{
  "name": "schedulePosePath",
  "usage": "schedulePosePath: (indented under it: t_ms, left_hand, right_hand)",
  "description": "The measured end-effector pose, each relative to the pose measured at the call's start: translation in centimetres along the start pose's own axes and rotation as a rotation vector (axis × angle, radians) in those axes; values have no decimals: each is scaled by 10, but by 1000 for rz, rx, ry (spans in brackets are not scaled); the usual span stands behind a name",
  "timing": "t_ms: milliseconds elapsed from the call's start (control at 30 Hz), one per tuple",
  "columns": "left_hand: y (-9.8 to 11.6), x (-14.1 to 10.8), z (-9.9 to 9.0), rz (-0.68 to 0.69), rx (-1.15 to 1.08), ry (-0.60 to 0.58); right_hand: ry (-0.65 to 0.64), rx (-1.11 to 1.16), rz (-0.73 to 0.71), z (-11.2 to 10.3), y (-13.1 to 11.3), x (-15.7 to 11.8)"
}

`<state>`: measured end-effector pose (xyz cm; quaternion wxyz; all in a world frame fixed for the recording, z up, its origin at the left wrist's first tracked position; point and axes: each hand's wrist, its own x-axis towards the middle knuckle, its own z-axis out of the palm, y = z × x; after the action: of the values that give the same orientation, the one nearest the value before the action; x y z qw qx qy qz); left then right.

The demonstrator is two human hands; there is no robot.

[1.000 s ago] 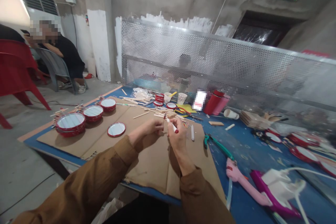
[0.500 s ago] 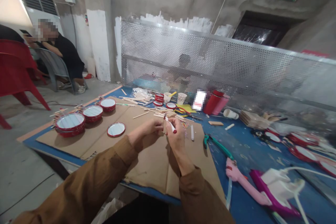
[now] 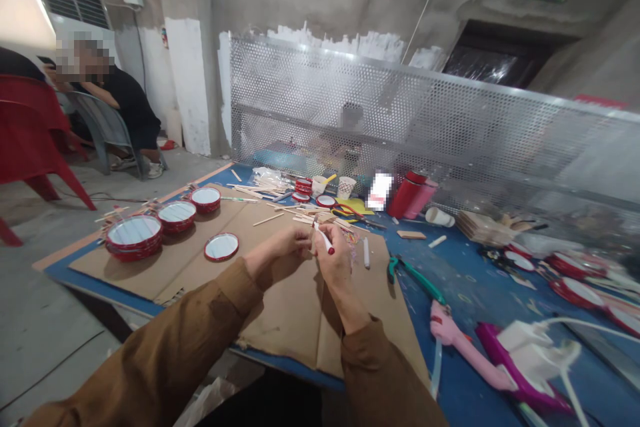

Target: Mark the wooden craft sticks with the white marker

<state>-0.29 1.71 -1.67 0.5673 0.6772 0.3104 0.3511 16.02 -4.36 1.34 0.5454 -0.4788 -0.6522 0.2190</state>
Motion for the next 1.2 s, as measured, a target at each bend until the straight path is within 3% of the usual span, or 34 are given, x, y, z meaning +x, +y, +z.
schedulePosePath:
  t_ms: [167,433,600,833,1000,1100,1200]
  left_hand:
    - [-4,1,-1,-27,73,61]
    - [0,1,0,2,51,10]
    - [-1,-1,-1,-63,123,91]
    - [0,2,0,-87,119,109]
    - [0,2,0,-50,112,190]
    - [2,2,0,-35,138,250]
    - [4,2,1,-40,67,245]
  right_hand:
    - [51,8,64,-1,1,0]
    - [20,-17,1,0,-2,-2]
    - [157,13,51,-5,4,1]
    - [229,-128,-31,-15,8,8]
    - [187,-222,-21,-32,18,16]
    - [62,-316,-12,-39,30,20]
    - [-171,-463,-107,-39,42,19]
